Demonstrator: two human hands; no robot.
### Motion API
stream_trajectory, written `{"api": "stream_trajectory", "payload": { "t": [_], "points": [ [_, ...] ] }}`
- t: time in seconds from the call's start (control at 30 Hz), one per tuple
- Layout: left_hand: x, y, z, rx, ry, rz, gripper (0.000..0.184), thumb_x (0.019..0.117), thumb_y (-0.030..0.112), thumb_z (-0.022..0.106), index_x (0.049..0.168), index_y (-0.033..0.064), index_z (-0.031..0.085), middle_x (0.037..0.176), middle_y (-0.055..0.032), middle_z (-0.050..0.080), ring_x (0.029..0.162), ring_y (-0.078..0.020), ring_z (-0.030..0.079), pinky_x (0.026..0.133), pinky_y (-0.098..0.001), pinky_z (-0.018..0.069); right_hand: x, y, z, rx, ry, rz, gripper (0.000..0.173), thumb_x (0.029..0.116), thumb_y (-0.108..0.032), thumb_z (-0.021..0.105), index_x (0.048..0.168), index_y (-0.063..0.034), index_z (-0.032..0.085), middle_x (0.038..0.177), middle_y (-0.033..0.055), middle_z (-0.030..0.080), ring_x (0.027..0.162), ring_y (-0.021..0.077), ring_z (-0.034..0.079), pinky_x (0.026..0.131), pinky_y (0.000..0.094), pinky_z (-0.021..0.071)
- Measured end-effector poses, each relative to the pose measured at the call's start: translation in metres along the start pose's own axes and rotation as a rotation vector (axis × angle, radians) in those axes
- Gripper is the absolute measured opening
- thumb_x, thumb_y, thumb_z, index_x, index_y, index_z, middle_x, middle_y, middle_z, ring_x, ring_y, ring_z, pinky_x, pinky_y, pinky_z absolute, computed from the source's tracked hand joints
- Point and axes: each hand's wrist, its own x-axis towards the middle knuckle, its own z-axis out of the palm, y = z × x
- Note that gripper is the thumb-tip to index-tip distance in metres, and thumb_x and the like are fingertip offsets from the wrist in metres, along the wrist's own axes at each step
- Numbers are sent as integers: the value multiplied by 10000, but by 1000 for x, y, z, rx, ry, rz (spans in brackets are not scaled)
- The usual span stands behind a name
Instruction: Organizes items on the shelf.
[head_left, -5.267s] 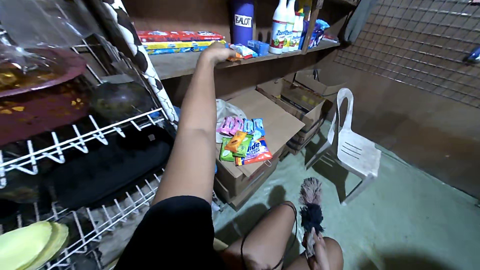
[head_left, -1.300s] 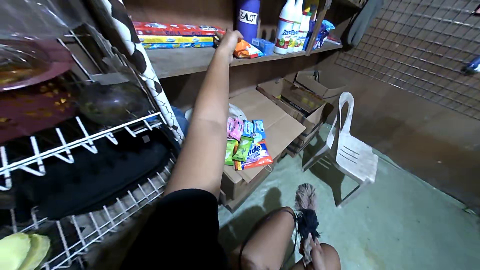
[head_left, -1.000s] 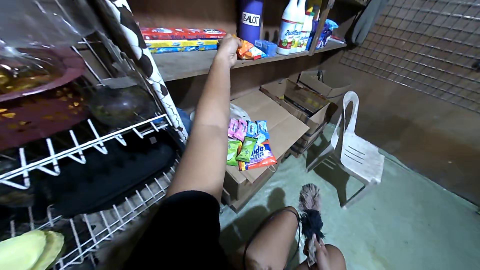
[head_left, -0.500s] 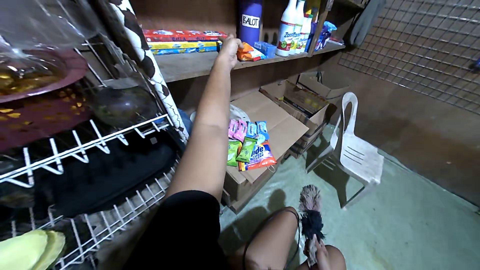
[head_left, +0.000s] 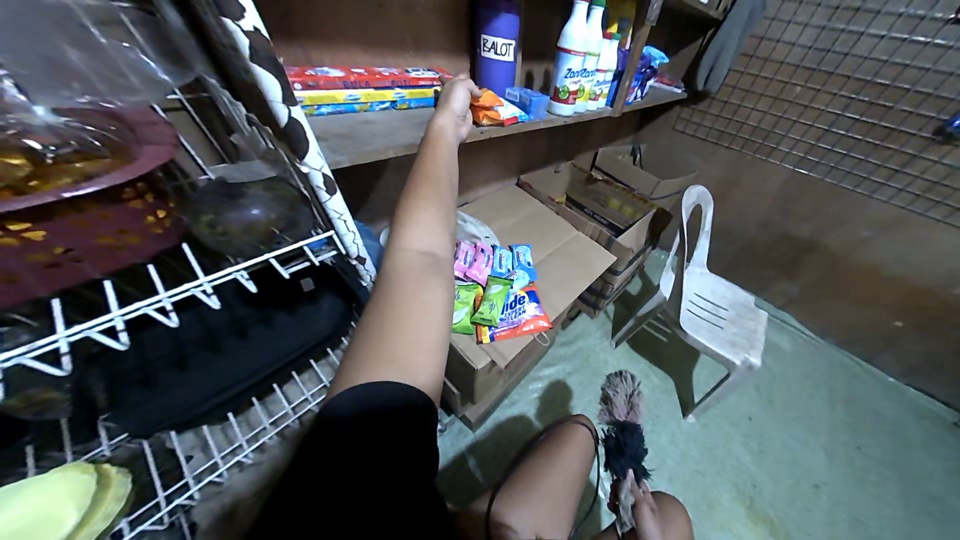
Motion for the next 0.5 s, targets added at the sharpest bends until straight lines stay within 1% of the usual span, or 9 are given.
{"api": "stream_trajectory", "payload": {
  "t": [0.03,0.1,0.13,0.2,0.23,0.3,0.37,0.5],
  "points": [
    [0,-1,0,-3,5,4,550,891,-28,479,1441,-4,463,1470,-171,495,1285,-237,551,1004,-425,522,0,0,0,2,-1,-1,214,1117,-185,357,1170,-49,514,688,16,637,574,100,642,549,274,577],
    [0,-1,-1,-3,13,11,506,895,-42,461,1399,-22,494,1433,-173,524,1251,-234,568,989,-425,524,2,2,-3,1,-23,-12,226,1118,-182,346,1170,-45,518,683,17,643,571,98,642,551,273,578],
    [0,-1,-1,-3,12,14,464,914,-32,450,1374,-26,509,1399,-173,542,1224,-231,579,979,-422,525,2,3,-4,0,-34,-21,232,1118,-181,344,1166,-43,524,676,18,647,565,97,643,546,268,576],
    [1,-2,1,-11,34,26,352,974,33,447,1308,-24,543,1296,-170,592,1152,-225,609,949,-414,535,3,4,-5,-14,-39,-34,236,1116,-182,344,1165,-44,529,676,13,647,566,91,641,545,260,572],
    [1,-3,1,-11,45,30,332,1008,68,445,1311,-26,542,1285,-173,595,1152,-225,609,960,-412,530,3,4,-5,-34,-34,-40,240,1117,-186,343,1175,-42,527,684,10,644,574,84,638,554,257,570],
    [2,-3,1,24,51,38,349,1040,92,432,1348,-40,532,1352,-183,570,1224,-228,581,1019,-405,505,2,2,-4,-75,-19,-49,248,1118,-189,345,1205,-29,514,702,8,632,590,76,629,568,258,566],
    [1,-3,1,81,36,53,349,1048,76,420,1352,-51,535,1397,-186,550,1262,-221,561,1042,-394,490,3,3,-5,-83,-15,-50,253,1116,-177,351,1212,-12,518,710,15,632,595,83,632,574,265,570],
    [-1,-3,1,147,7,59,355,1055,70,437,1371,-57,532,1377,-203,565,1219,-220,587,1017,-380,501,4,3,-5,-60,-20,-35,234,1116,-187,359,1191,-37,521,703,9,639,591,81,637,560,260,569]
  ]
}}
